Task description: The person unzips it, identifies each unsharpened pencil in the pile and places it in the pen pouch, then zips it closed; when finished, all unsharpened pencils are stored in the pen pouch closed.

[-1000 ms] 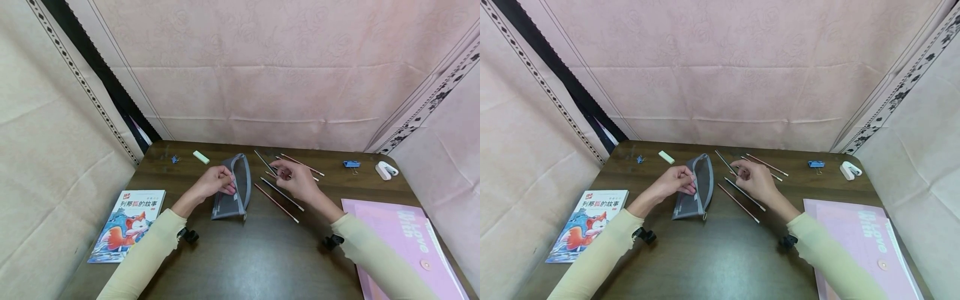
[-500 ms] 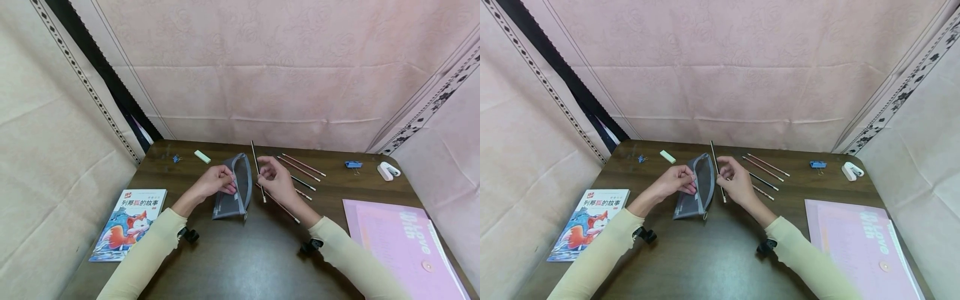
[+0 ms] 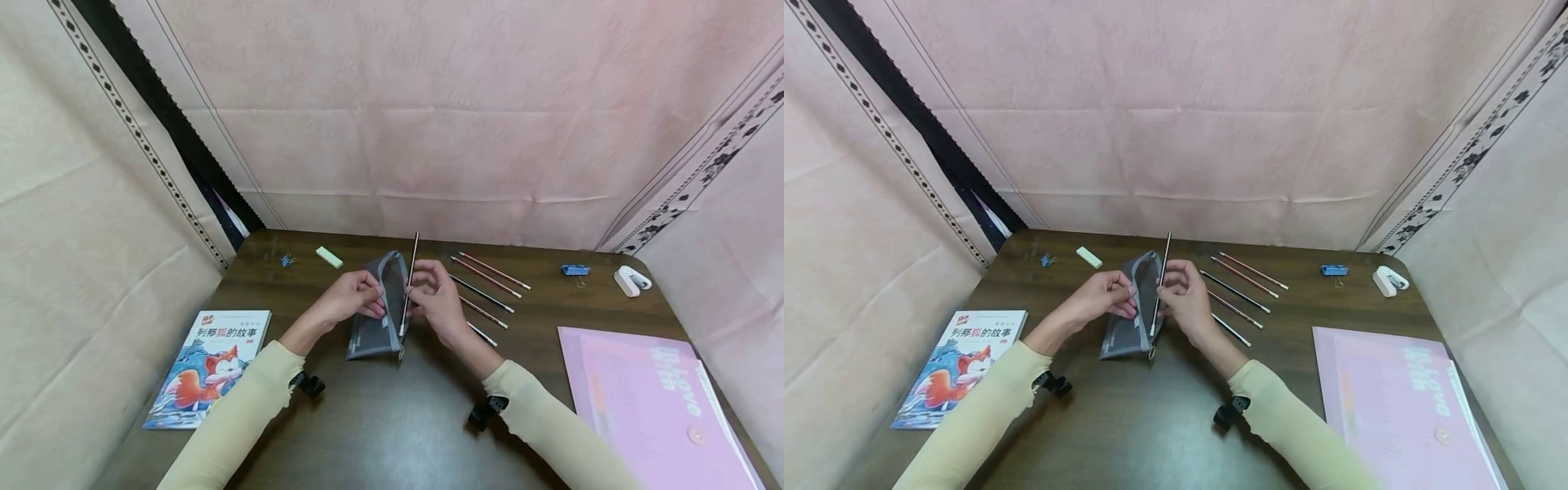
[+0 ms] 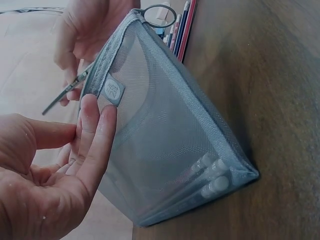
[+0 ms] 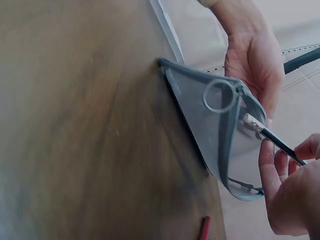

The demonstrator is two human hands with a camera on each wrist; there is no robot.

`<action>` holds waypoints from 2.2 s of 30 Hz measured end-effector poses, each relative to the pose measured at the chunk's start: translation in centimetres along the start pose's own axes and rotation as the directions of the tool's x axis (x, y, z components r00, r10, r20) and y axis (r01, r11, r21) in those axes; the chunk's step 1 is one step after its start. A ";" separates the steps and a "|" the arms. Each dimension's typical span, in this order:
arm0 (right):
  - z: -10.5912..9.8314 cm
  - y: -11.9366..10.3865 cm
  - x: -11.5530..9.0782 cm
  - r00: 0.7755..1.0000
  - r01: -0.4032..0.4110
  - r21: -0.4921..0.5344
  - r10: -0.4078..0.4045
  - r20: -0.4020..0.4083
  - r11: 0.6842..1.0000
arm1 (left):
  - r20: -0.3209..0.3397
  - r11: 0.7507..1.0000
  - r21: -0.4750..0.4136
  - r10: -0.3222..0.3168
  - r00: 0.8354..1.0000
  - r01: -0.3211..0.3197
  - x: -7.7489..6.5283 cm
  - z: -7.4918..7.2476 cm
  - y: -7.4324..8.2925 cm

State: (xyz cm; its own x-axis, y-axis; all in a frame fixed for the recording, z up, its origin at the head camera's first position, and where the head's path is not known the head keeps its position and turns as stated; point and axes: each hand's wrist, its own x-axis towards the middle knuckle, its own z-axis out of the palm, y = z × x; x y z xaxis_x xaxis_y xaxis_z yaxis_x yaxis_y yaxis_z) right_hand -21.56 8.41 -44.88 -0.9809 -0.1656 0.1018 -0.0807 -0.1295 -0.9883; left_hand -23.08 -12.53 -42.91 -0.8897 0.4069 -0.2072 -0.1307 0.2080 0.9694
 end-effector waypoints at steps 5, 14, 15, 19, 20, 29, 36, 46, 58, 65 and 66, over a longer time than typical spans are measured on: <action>0.7 0.9 -0.6 0.996 -0.086 0.030 0.086 0.004 0.996 | 0.001 1.000 0.000 0.004 1.000 -0.004 0.1 0.1 -0.2; 1.3 1.3 -0.6 0.965 -0.262 -0.133 0.261 -0.024 0.956 | 0.003 1.000 -0.019 0.015 1.000 -0.014 0.1 0.7 -0.2; 1.3 1.3 -0.5 0.963 -0.270 -0.148 0.270 -0.025 0.951 | 0.002 1.000 -0.014 0.017 1.000 -0.017 0.1 0.7 -0.2; 1.3 1.3 -0.1 0.957 -0.288 -0.193 0.288 -0.024 0.938 | -0.004 1.000 -0.006 0.017 1.000 -0.017 0.0 0.7 0.0; 1.3 1.3 0.0 0.957 -0.286 -0.205 0.288 -0.023 0.936 | -0.003 1.000 -0.002 0.017 1.000 -0.017 0.0 0.6 0.0; 1.1 1.2 0.2 0.968 -0.239 -0.224 0.250 0.019 0.945 | 0.006 1.000 -0.011 0.017 1.000 -0.017 -0.1 0.4 0.0; -1.0 0.2 -0.3 0.983 -0.180 -0.219 0.186 0.008 0.959 | -0.027 1.000 0.002 0.026 0.999 -0.026 -0.2 0.0 -0.1; -7.0 -0.9 -1.5 0.998 -0.024 -0.499 0.050 0.038 0.866 | -0.018 0.999 -0.001 0.037 0.999 -0.037 -0.3 -0.4 -0.3; -8.8 0.4 -2.7 0.959 0.233 -0.877 0.049 0.279 0.420 | -0.017 1.000 0.002 0.013 1.000 -0.013 -0.1 -0.4 -0.3; -8.7 1.0 -2.8 0.958 0.226 -0.905 0.088 0.275 0.361 | -0.015 1.000 0.000 0.007 1.000 -0.007 -0.1 -0.3 -0.1; -8.7 1.0 -2.8 0.957 0.225 -0.908 0.094 0.274 0.355 | -0.014 1.000 0.001 0.007 1.000 -0.007 -0.1 -0.3 -0.1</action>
State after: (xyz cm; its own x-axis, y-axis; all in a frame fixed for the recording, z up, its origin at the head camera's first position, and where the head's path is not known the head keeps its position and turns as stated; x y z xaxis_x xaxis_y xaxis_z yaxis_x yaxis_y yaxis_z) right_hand -20.41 17.24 -47.17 -0.8981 -0.4384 0.0354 -0.4096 0.8041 -0.4309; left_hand -23.15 -12.87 -42.93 -0.8964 0.3961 -0.1991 -0.1245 0.2060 0.9706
